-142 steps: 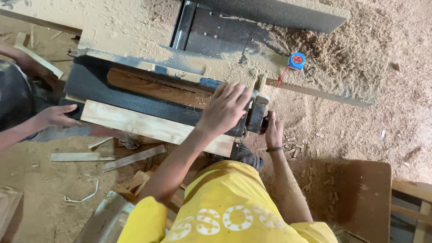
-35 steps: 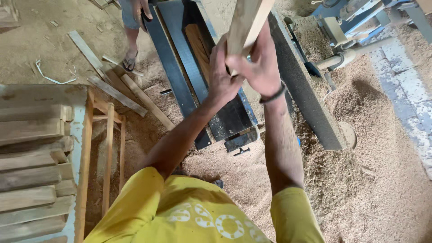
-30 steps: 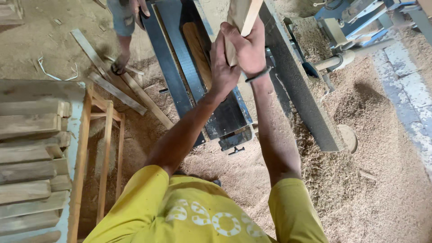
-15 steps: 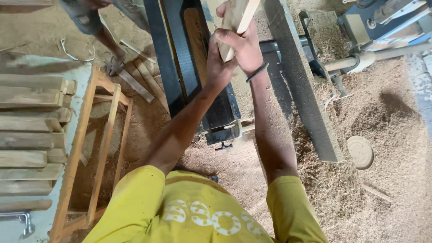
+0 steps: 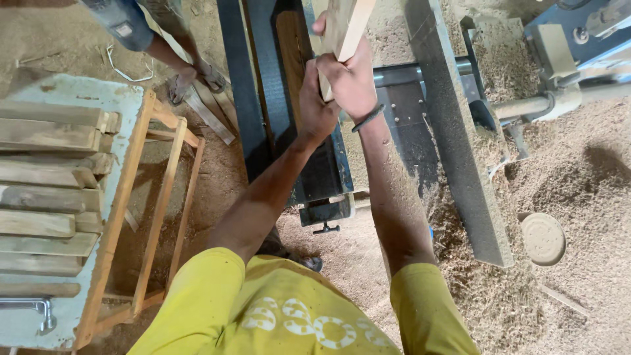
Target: The person feeds wooden boards through a jointer machine to plane their edges, then lifts each board to check it and measures a board with a tape measure. The person stacks the finished boards on a nearby rack and picks up the next board to continue.
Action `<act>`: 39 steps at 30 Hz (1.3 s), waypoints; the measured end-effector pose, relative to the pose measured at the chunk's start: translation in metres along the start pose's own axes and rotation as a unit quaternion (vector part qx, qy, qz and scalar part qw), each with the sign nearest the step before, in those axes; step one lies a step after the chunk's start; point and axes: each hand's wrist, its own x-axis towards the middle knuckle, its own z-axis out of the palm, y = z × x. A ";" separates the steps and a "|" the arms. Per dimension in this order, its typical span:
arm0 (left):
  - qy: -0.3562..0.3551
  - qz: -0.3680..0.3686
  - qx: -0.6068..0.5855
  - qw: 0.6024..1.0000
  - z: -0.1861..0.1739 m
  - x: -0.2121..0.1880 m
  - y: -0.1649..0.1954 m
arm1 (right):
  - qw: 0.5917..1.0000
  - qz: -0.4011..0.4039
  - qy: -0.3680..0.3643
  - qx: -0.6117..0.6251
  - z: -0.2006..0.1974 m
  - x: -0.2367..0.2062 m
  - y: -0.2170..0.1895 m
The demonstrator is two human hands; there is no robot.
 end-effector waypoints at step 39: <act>0.029 0.079 0.014 0.996 -0.004 0.133 -0.084 | 0.999 -0.041 -0.011 0.018 -0.009 0.128 0.136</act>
